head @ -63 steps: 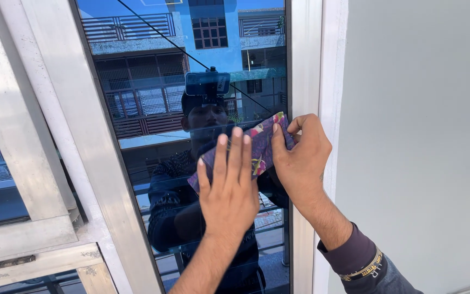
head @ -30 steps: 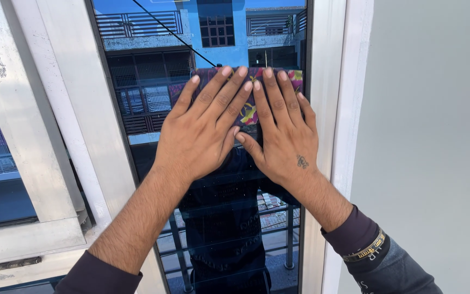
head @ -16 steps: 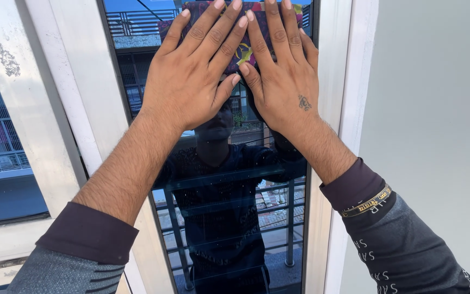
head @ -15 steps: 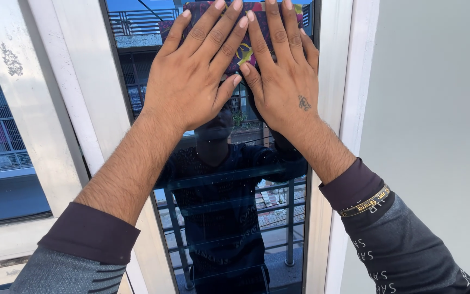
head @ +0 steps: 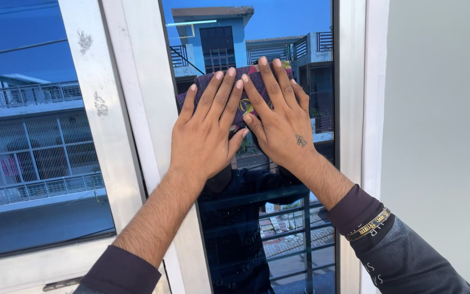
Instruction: The person wipes a large glass window pane with a patterned cloth using both hands. They move the cloth in vertical and horizontal strokes across the surface, covering the lower, middle, and upper sections of the window.
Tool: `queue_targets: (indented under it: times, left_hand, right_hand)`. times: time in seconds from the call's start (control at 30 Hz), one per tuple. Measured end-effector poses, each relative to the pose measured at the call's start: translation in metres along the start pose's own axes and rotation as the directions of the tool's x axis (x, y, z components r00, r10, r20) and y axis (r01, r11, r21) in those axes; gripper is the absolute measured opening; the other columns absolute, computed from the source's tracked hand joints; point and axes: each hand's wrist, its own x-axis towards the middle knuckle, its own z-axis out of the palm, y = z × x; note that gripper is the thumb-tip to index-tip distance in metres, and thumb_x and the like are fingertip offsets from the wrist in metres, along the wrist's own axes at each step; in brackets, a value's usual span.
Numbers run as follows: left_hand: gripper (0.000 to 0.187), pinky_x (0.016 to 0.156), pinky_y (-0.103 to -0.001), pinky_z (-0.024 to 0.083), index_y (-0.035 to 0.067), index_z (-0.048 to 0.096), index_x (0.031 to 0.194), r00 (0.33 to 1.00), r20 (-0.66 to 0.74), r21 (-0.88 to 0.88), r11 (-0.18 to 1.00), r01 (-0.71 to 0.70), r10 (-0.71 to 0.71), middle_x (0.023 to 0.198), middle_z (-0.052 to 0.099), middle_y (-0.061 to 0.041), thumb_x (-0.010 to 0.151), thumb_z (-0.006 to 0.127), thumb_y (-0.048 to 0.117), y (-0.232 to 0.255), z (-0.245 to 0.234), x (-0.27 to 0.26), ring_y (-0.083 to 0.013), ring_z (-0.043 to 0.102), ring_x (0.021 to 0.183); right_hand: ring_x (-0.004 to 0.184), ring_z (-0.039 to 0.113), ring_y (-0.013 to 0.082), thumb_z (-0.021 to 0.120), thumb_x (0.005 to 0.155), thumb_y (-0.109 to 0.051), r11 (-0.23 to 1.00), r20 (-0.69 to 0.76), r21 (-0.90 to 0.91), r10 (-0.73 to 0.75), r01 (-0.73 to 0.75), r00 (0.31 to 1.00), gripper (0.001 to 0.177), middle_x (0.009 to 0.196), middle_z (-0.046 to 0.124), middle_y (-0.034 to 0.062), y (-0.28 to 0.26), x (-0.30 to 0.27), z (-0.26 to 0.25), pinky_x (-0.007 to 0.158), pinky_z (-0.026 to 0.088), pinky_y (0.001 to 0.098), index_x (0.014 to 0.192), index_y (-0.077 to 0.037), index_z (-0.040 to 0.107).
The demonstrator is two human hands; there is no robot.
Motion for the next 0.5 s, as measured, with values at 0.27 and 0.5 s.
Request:
queue_targets:
  times: [0.27, 0.5]
  left_hand:
    - [0.083, 0.127, -0.048, 0.008, 0.013, 0.020, 0.164, 0.988, -0.055, 0.035, 0.988, 0.148, -0.146, 0.170, 0.019, -0.008, 0.100, 0.041, 0.063, -0.012, -0.003, 0.011, -0.0212, 0.016, 0.156]
    - [0.082, 0.128, -0.049, 0.011, 0.015, 0.020, 0.165, 0.990, -0.098, 0.022, 0.994, 0.106, -0.104, 0.170, 0.020, -0.007, 0.103, 0.032, 0.068, -0.006, 0.003, 0.074, -0.0204, 0.017, 0.157]
  right_hand:
    - [0.158, 0.021, 0.0272, 0.039, 0.110, -0.054, 0.983, -0.019, -0.037, -0.180, 0.180, 0.983, 0.057, 0.171, 0.022, 0.0071, 0.007, 0.053, -0.012, 0.125, 0.024, 0.0536, 0.162, -0.030, 0.036]
    - [0.156, 0.026, 0.0241, 0.042, 0.113, -0.049, 0.979, -0.058, -0.142, -0.155, 0.146, 0.986, 0.055, 0.170, 0.024, 0.0059, 0.060, 0.077, -0.016, 0.124, 0.028, 0.0516, 0.164, -0.029, 0.036]
